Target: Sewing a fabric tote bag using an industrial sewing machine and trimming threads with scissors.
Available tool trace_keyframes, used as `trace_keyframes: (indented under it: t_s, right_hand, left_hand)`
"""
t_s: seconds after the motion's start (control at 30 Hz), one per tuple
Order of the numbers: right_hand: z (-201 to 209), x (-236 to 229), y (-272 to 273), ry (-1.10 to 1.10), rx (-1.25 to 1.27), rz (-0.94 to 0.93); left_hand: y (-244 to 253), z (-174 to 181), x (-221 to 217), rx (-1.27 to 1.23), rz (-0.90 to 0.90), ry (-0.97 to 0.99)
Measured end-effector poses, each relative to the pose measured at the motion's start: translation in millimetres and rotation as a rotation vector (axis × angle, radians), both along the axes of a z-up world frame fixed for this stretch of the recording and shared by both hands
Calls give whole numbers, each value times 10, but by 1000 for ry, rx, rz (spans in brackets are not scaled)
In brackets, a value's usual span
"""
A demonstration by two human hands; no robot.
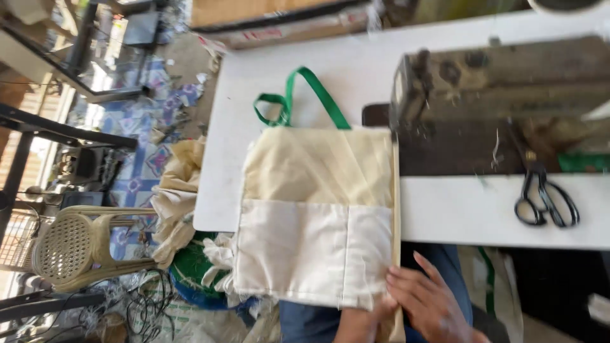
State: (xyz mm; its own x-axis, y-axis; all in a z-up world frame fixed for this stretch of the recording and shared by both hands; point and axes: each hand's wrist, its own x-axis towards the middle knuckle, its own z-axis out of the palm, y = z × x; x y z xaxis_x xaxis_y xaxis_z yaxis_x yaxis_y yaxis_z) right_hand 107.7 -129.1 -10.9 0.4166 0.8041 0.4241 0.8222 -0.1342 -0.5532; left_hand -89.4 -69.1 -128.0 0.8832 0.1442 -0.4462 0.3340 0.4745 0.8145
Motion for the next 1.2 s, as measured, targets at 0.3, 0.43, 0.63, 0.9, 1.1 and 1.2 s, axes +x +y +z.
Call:
trace_keyframes:
  t_s: [0.3,0.43,0.63,0.9,1.1,1.2]
  right_hand:
    - [-18,-78,-14,41,-51,-50]
    - [14,-133,-26,63,-106,-53]
    - [210,-110,47,-90,-74,-75]
    - [-142,-183,53,60,-107,-118]
    - [-137,-189,26,54,-44,-189]
    - [-110,-158,22,65,-58,-176]
  left_hand:
    - [1774,1935,530,835,-1109,-69]
    - [1949,1975,1272,1081,-710,-225]
    - [2382,1259,2681,1575,-598,-709]
    - [2622,1019,2914,1683,-702,-833]
    - [2590,965,2943,1670,-766,-833]
    - [2594,955,2939,1648,-762,-824]
